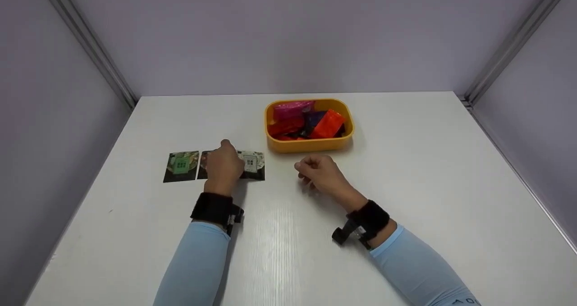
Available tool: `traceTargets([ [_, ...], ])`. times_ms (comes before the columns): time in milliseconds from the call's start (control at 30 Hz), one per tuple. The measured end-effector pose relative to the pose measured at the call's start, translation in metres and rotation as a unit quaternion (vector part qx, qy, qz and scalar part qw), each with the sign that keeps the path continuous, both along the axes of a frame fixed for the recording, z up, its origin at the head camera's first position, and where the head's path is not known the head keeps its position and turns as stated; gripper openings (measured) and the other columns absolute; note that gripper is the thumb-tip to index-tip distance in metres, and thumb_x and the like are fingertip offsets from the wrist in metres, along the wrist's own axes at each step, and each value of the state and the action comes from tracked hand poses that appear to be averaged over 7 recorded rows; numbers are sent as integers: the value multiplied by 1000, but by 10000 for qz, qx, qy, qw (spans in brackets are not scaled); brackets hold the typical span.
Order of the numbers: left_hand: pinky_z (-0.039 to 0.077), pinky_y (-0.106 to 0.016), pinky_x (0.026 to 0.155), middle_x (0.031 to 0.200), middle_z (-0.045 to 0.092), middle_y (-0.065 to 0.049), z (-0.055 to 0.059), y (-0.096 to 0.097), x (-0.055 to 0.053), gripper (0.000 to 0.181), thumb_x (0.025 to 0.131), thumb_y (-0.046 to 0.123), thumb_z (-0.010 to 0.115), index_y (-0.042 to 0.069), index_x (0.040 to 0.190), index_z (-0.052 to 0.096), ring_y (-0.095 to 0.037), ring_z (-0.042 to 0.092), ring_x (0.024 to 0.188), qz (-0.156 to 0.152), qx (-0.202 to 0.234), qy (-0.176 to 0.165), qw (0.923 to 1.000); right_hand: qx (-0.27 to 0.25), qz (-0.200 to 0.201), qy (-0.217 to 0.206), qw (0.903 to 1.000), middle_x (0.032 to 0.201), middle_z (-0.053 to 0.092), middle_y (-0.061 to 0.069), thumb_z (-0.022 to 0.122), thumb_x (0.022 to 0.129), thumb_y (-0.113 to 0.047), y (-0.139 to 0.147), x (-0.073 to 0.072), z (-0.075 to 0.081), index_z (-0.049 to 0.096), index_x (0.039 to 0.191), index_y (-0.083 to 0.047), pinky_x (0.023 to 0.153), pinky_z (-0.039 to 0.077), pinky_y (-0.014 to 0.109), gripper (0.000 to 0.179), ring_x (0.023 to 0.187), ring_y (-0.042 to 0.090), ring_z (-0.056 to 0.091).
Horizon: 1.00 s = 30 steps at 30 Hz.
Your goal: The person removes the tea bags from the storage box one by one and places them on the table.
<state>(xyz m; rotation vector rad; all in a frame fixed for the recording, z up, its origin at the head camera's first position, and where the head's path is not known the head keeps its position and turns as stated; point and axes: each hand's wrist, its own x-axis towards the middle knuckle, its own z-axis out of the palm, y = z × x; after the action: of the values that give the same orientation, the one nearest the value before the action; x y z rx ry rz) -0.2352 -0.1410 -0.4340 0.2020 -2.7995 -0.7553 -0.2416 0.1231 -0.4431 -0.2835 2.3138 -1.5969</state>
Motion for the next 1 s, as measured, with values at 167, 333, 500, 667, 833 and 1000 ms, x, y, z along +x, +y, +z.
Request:
traceTargets([
  [167,53,-52,63,80,65,-29,0,3,9,19,92,-6,55,-16,105,63,-45,65,74,-63,-657,415,9970,-61,30,54,10000,88,70,7,66,101,-36,-4,0,1,71,105,-1,60,55,34,37,72,23,64],
  [333,50,-54,83,91,64,-27,6,29,19,10,92,-5,58,-10,93,68,-44,62,92,-621,-1156,190,9912,-117,58,176,9998,88,70,8,65,101,-38,-3,-1,3,70,106,1,59,54,33,40,70,20,62],
  [500,54,-52,85,111,63,-29,2,65,29,27,97,4,59,-14,116,64,-45,60,103,-1082,-1470,-357,9826,-188,-248,296,9991,86,69,9,65,102,-33,4,-1,3,69,105,3,60,54,34,36,69,20,62],
  [667,51,-54,98,128,59,-35,-1,72,36,37,100,8,58,-20,125,59,-48,56,120,-1178,-1721,-914,9737,-318,-155,327,9988,86,68,10,65,102,-32,3,-1,0,68,105,3,61,54,33,36,70,20,63],
  [833,44,-58,108,146,45,-39,0,62,34,43,103,6,51,-21,136,50,-52,41,139,-1242,-1479,-1507,9695,-361,-107,289,9989,84,68,10,66,102,-30,-1,-1,-1,68,103,3,59,54,32,34,70,21,64],
  [1000,39,-59,111,149,39,-40,-1,57,32,46,104,7,48,-21,140,45,-53,35,143,-1231,-1346,-1649,9693,-339,-135,238,9991,85,68,9,66,101,-32,-1,0,-1,68,104,3,60,54,32,35,72,22,64],
])
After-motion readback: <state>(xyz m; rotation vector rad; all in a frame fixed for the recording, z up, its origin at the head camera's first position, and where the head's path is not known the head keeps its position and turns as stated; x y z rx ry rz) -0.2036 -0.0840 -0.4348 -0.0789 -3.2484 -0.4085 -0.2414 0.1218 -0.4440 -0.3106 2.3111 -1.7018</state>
